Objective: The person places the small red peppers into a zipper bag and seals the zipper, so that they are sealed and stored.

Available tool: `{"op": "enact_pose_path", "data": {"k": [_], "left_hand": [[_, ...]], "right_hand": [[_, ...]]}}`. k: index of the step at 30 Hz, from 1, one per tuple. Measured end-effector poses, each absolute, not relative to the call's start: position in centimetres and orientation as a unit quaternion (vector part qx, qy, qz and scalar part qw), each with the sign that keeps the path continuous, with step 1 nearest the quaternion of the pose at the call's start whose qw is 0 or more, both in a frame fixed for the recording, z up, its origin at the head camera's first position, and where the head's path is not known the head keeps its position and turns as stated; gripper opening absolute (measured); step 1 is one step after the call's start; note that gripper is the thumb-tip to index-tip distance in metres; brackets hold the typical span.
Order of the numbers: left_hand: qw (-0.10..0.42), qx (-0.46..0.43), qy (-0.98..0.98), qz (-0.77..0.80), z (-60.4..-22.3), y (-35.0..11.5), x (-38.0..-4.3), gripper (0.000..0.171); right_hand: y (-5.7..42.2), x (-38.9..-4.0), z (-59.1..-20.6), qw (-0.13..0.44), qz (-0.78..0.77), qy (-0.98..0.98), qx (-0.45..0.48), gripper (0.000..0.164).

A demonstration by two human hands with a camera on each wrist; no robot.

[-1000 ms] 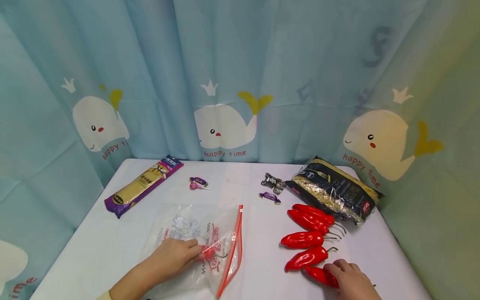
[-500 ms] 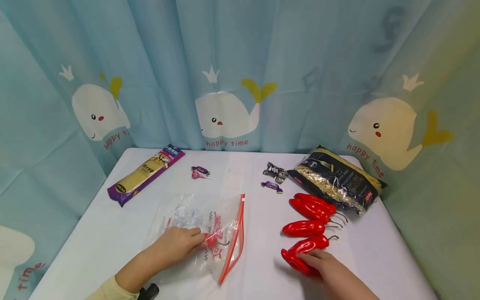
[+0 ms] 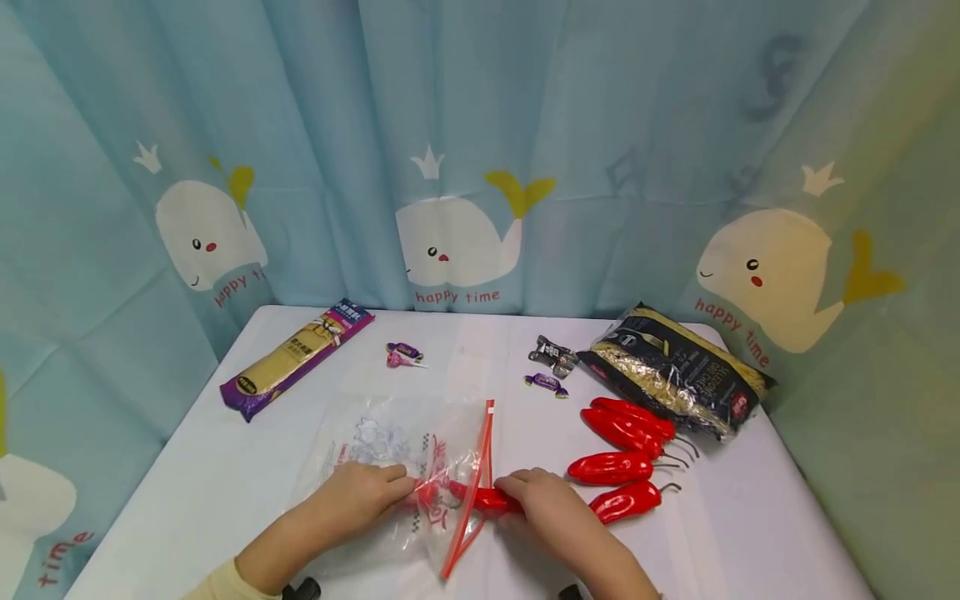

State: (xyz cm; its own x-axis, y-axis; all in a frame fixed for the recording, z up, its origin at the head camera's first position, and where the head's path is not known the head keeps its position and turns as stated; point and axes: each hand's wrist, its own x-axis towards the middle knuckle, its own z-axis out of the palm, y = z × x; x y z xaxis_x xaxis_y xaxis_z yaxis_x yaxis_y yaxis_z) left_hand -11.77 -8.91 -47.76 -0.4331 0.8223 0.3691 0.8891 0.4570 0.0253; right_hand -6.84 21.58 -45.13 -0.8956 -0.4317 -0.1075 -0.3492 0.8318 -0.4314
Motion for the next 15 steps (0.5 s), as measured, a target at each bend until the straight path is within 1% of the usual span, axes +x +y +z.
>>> {"op": "enact_pose_path", "data": {"k": [2,4,7,9,12,14,15], "left_hand": [[0.154,-0.509,-0.84,-0.11,-47.9,-8.9,-11.7,0.015],[0.154,-0.508,-0.84,-0.111,-48.0,-8.9,-11.7,0.017],[0.154,-0.507,-0.841,-0.111,-48.2,-8.9,-11.6,0.018],[0.154,-0.506,-0.841,-0.11,-48.1,-8.9,-11.6,0.018],[0.153,-0.505,-0.842,-0.113,-48.0,-8.9,-11.7,0.019],[0.146,-0.504,-0.844,-0.114,-47.9,-8.9,-11.8,0.018],[0.14,-0.503,-0.845,-0.115,-47.8,-8.9,-11.8,0.017]], "right_hand": [[20.7,-7.4,-45.9,0.071,-0.21,0.949,-0.226,0.041],[20.0,-7.8,-46.7,0.029,-0.211,0.944,-0.252,0.038],[19.4,-8.0,-47.5,-0.02,-0.204,0.939,-0.275,0.04],[19.6,-7.8,-47.5,-0.028,-0.203,0.942,-0.264,0.047],[20.4,-7.2,-46.9,-0.023,-0.203,0.952,-0.229,0.059],[21.3,-6.7,-46.4,-0.023,-0.2,0.958,-0.203,0.06],[21.7,-6.5,-46.2,-0.027,-0.201,0.96,-0.192,0.057]]}}
